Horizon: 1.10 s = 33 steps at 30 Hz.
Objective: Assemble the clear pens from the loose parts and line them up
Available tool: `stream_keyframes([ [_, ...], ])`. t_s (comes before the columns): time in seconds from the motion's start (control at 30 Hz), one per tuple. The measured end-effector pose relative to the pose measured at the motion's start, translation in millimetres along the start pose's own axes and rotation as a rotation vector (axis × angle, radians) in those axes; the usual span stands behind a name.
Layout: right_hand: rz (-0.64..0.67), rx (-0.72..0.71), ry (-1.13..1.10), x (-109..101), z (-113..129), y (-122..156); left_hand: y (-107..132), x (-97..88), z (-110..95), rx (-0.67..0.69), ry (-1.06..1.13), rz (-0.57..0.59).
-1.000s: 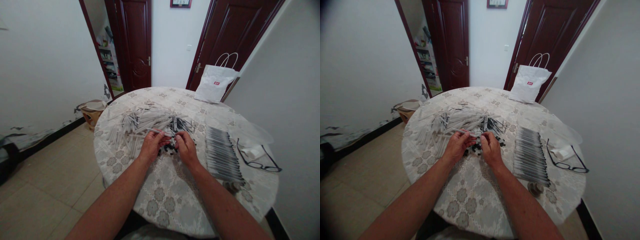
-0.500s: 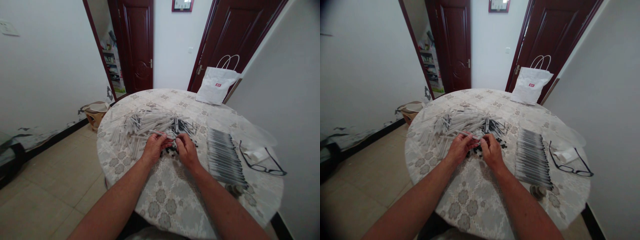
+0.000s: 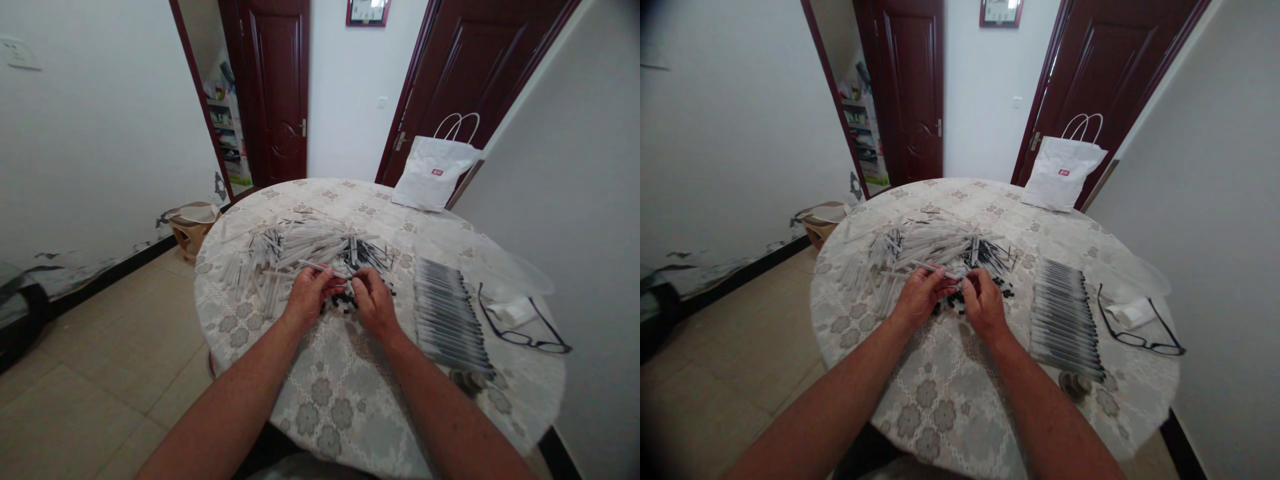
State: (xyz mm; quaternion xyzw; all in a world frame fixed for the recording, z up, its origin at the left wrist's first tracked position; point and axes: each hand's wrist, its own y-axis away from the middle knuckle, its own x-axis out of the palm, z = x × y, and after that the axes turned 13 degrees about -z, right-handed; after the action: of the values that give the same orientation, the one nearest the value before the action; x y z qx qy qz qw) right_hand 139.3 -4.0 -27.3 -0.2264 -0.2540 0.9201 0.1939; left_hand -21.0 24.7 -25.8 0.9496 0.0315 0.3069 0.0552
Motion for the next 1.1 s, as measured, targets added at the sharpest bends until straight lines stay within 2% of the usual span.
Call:
stream_keyframes([
  [0.17,0.000,-0.115,0.069,-0.1,3.3,-0.8,0.2,0.1,-0.4,-0.005,-0.008,0.002],
  [0.37,0.059,-0.015,0.046,-0.6,2.6,-0.8,-0.7,-0.5,1.9,-0.015,-0.011,0.007],
  [0.5,0.001,-0.078,0.027,-2.4,4.3,-0.7,-0.8,-0.1,0.5,0.001,-0.022,-0.007],
  [0.63,0.020,-0.147,0.091,-1.3,5.1,-1.4,-0.2,-0.1,-0.2,0.001,-0.035,0.000],
  [0.77,0.061,-0.106,0.109,1.1,2.3,-1.4,0.7,0.0,0.6,-0.012,-0.036,0.011],
  [0.9,0.046,-0.039,0.062,-0.6,2.9,-0.6,0.8,0.1,1.1,-0.009,-0.029,0.006],
  [1.1,0.022,-0.139,0.084,-3.0,6.5,-0.9,1.2,-0.1,0.3,-0.002,-0.034,0.010],
])
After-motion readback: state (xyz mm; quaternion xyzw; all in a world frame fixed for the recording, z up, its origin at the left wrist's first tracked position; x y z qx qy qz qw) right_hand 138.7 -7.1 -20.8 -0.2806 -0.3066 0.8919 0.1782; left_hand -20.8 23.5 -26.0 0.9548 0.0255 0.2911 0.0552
